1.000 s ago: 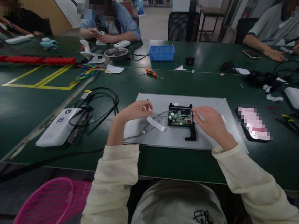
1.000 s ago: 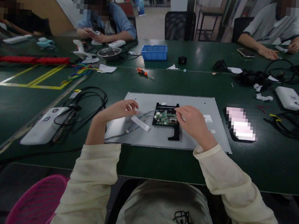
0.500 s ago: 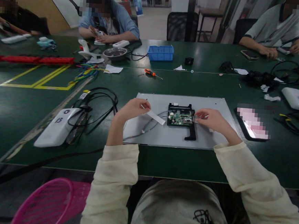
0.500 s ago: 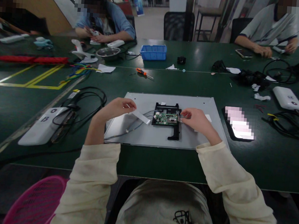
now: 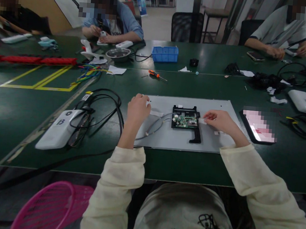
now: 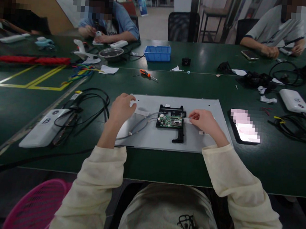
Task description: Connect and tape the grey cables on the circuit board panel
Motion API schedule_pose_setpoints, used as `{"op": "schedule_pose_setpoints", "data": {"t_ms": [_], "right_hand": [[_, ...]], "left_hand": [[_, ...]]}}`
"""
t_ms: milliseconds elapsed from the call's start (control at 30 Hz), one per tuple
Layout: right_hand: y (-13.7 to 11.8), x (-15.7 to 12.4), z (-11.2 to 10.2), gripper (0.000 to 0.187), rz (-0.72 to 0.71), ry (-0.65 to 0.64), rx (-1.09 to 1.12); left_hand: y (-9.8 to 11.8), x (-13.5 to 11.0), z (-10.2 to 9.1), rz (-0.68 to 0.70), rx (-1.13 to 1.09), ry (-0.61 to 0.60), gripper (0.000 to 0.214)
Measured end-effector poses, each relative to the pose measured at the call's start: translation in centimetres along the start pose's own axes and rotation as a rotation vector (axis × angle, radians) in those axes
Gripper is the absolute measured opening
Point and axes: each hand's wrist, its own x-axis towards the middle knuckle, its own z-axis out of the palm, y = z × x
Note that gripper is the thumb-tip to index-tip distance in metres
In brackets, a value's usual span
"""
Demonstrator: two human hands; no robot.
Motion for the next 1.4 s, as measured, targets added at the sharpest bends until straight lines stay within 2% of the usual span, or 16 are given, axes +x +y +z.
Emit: {"op": "schedule_pose_setpoints", "data": {"t_ms": [200, 333, 467, 600, 767, 967, 1233, 1400], "right_hand": [[1.2, 0.0, -1.3, 0.017, 0.063, 0.135, -0.194], [2.4, 0.1, -0.7, 0.025, 0.068, 0.189, -0.362], [2.2, 0.3, 0.3, 0.03, -0.027, 0.212, -0.354], [0.8, 0.4, 1.4, 0.039, -0.162, 0.156, -0.264], [-0.7, -0.1, 2.4, 0.059, -0.302, -0.011, -0.242], [-1.1, -0.5, 2.8, 0.069, -0.296, -0.095, -0.262], [-1.9, -0.7, 2.5, 0.071, -0.323, -0.083, -0.267], [-2.1, -0.7, 2.8, 0.067, -0.338, -0.096, -0.278]], "left_hand": [[2.9, -0.6, 0.6, 0.143, -0.063, -0.044, 0.026], [4.4, -1.1, 1.3, 0.2, -0.066, -0.051, 0.028], [5.2, -1.5, 1.6, 0.301, -0.162, -0.063, 0.035], [5.5, -1.8, 1.8, 0.401, -0.236, -0.112, 0.048], [6.0, -2.3, 2.3, 0.477, -0.291, -0.184, 0.059], [6.0, -2.3, 2.6, 0.486, -0.306, -0.224, 0.063], [6.0, -2.4, 2.5, 0.496, -0.33, -0.231, 0.063], [6.1, -2.3, 2.8, 0.51, -0.34, -0.193, 0.06]]}}
